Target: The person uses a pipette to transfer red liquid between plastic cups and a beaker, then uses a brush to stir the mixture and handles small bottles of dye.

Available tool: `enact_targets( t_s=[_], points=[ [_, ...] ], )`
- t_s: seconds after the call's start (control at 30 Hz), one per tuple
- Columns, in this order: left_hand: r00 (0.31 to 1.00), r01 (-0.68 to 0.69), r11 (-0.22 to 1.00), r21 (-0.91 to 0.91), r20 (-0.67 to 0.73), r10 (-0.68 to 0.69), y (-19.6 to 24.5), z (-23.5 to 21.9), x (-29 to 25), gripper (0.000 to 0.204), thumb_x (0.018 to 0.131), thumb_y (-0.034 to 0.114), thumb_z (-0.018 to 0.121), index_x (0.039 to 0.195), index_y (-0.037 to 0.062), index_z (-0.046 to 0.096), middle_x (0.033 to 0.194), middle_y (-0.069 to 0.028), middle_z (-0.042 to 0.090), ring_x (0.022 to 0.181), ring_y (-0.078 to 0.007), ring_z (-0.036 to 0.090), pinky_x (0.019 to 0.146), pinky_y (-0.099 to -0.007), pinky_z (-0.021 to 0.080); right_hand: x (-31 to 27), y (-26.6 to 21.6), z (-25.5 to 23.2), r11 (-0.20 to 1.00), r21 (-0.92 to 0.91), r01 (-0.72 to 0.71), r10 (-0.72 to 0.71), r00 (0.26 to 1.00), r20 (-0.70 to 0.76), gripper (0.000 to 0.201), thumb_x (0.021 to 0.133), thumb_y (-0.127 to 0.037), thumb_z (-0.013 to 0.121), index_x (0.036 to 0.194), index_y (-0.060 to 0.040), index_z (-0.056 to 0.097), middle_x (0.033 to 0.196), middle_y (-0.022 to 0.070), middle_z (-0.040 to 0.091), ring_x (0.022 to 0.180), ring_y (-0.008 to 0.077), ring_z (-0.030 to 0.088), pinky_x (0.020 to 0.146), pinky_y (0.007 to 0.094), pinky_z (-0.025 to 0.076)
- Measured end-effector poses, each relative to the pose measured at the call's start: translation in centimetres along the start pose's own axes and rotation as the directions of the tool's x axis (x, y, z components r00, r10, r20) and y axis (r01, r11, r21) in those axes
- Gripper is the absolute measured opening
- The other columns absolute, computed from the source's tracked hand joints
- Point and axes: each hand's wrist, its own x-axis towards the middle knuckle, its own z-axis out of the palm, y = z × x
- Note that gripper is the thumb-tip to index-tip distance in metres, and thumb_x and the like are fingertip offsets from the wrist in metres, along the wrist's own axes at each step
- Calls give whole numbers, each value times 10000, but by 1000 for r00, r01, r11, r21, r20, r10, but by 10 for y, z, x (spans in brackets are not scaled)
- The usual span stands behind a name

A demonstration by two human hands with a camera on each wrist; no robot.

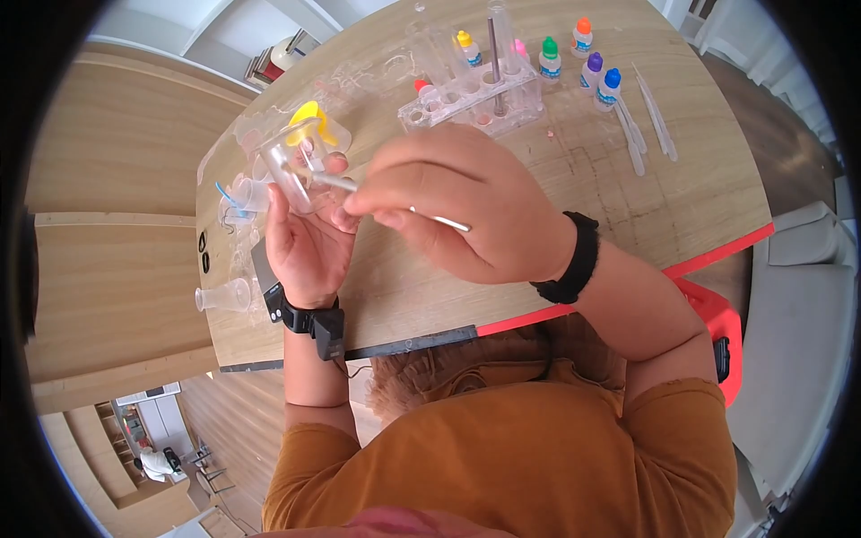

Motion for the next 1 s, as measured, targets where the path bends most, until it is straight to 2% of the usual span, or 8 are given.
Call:
enact_targets(
  t_s=[0.17,0.33,0.4,0.47,0.6,0.67,0.8,1.0],
  points=[
    [984,-39,999,-2,173,38,-3,-10,3,508,1165,475,371,1525,140,495,1354,-159,667,875,-176,569,770,-311,439,0,4,-6,1000,-5,-26,25,998,-56,199,924,-27,727,1112,-84,757,1036,76,728,854,260,674,730,374,514],
    [993,-37,999,6,113,36,-2,-6,2,505,1165,478,371,1515,137,500,1344,-154,670,840,-170,555,743,-307,427,2,4,-7,999,-2,-42,42,998,-52,206,929,-35,726,1128,-82,754,1016,72,717,851,255,672,736,370,510],
    [992,-38,999,2,118,37,-3,-5,0,511,1165,478,370,1522,135,495,1349,-154,665,827,-170,551,740,-308,428,4,3,-3,999,-32,20,-20,1000,-3,211,929,-20,703,1128,-76,749,1011,75,713,848,256,664,750,367,507],
    [1000,-25,999,40,-8,26,-5,-2,-2,525,1166,479,365,1536,128,488,1368,-167,651,805,-158,541,723,-295,420,3,4,0,999,-36,29,-29,1000,-6,215,928,-12,691,1126,-74,748,1015,75,712,850,260,661,755,366,505],
    [997,-31,999,20,70,30,-2,-11,2,536,1165,480,366,1540,119,493,1376,-178,633,805,-145,541,708,-278,410,4,6,-9,999,-35,1,-1,1000,-15,216,933,-2,673,1125,-70,747,1035,79,709,866,272,660,764,371,509],
    [983,-33,999,-7,182,34,0,-14,6,524,1164,479,368,1514,121,522,1324,-168,675,803,-146,540,699,-278,406,4,9,-10,1000,-6,-28,28,999,-31,212,939,-1,667,1123,-69,747,1040,84,707,870,274,660,768,375,512],
    [984,-24,1000,-9,176,25,0,-10,4,513,1164,478,369,1486,119,543,1283,-162,688,785,-158,522,698,-291,409,2,7,-7,994,91,-52,56,998,-39,192,951,-2,660,1112,-59,749,1055,97,705,877,277,658,780,380,518],
    [993,-30,999,36,112,26,-3,-8,2,521,1162,490,366,1476,115,547,1297,-178,640,743,-160,481,691,-293,408,2,4,-2,998,55,-33,33,999,-1,207,939,9,663,1116,-47,754,1052,100,707,868,269,651,789,365,516]
  ],
)
